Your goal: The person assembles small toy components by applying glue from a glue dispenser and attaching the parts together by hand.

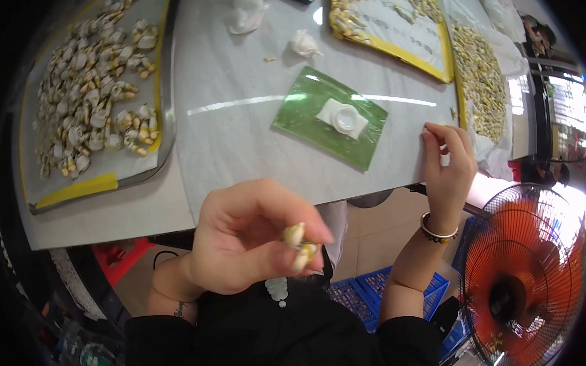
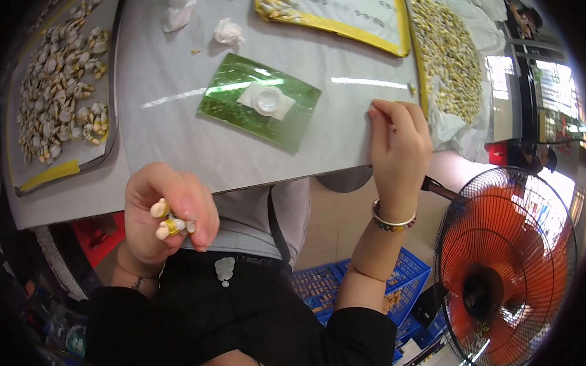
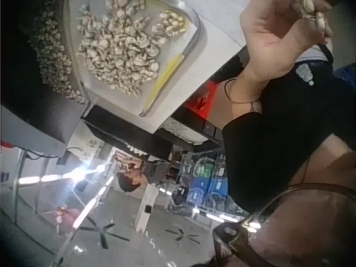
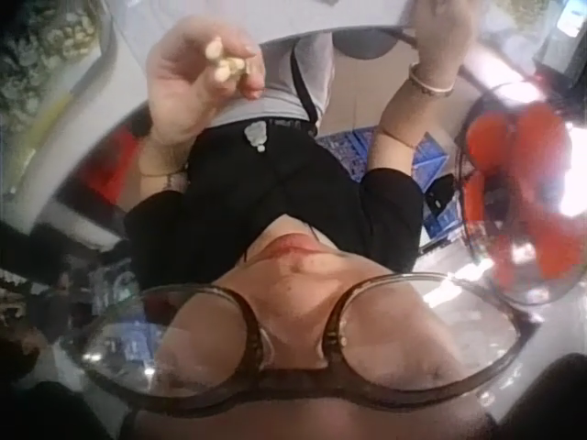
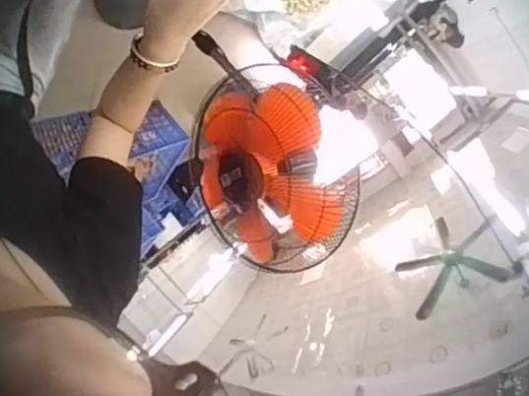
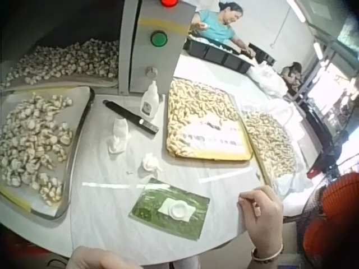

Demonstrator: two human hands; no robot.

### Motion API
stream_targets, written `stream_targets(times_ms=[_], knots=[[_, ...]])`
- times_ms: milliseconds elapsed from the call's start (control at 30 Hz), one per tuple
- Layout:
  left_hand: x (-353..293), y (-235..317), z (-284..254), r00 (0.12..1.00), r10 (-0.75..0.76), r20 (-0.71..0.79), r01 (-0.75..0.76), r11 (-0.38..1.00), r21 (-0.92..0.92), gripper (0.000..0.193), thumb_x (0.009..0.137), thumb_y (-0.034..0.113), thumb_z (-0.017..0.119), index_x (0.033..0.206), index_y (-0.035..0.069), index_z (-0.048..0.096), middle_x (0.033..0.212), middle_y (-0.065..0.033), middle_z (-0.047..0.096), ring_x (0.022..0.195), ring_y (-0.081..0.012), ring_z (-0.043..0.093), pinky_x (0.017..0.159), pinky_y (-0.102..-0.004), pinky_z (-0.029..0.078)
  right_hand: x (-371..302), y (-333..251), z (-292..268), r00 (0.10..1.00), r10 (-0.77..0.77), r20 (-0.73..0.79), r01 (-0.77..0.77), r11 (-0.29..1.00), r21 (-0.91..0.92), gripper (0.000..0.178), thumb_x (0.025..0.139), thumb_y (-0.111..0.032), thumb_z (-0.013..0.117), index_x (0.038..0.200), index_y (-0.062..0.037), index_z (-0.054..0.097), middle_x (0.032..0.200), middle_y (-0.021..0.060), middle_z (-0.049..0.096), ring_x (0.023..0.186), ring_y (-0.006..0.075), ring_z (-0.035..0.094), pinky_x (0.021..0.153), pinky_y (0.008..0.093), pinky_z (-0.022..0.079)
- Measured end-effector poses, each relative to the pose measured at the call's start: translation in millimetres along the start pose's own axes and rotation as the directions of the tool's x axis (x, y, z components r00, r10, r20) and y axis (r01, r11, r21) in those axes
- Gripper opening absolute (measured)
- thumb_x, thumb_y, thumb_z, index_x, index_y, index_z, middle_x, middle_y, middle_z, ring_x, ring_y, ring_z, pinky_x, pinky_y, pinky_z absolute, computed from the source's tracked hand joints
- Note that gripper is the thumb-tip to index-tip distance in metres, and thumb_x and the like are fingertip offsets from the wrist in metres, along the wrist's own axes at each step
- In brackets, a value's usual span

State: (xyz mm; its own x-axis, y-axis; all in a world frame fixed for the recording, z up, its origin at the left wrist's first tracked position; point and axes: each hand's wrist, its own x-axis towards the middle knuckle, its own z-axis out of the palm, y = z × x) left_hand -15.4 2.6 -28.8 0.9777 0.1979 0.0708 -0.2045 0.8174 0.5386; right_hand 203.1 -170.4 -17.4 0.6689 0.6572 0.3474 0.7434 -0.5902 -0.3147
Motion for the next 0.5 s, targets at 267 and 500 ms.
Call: stream_targets(times_ms=[267,500], knots=[[-10,31,-8,0.913,0.407,0.029,-0.327,0.687,0.650,0.029,0.077,0.020,0.070,0.087,-0.003,0.055,0.082,-0.0126,0.060,0.064,-0.0158,0.056,0.058,-0.0240,0.045,3,39,-19,0.978,0.156,-0.140,-0.148,0.987,0.067,0.013,0.080,-0.004,0.060,0.092,-0.0005,0.055,0.076,0.0107,0.055,0.066,0.0193,0.054,0.058,0.0276,0.042],[-27,124,-37,0.692,0.722,-0.018,0.422,-0.384,0.821,0.027,0.081,0.010,0.062,0.106,-0.002,0.059,0.108,-0.0129,0.060,0.097,-0.0198,0.056,0.080,-0.0295,0.044,24,49,-5,0.991,0.067,-0.113,-0.080,0.990,-0.117,0.015,0.081,-0.008,0.059,0.094,-0.0029,0.062,0.082,0.0115,0.058,0.073,0.0266,0.055,0.067,0.0345,0.044]])
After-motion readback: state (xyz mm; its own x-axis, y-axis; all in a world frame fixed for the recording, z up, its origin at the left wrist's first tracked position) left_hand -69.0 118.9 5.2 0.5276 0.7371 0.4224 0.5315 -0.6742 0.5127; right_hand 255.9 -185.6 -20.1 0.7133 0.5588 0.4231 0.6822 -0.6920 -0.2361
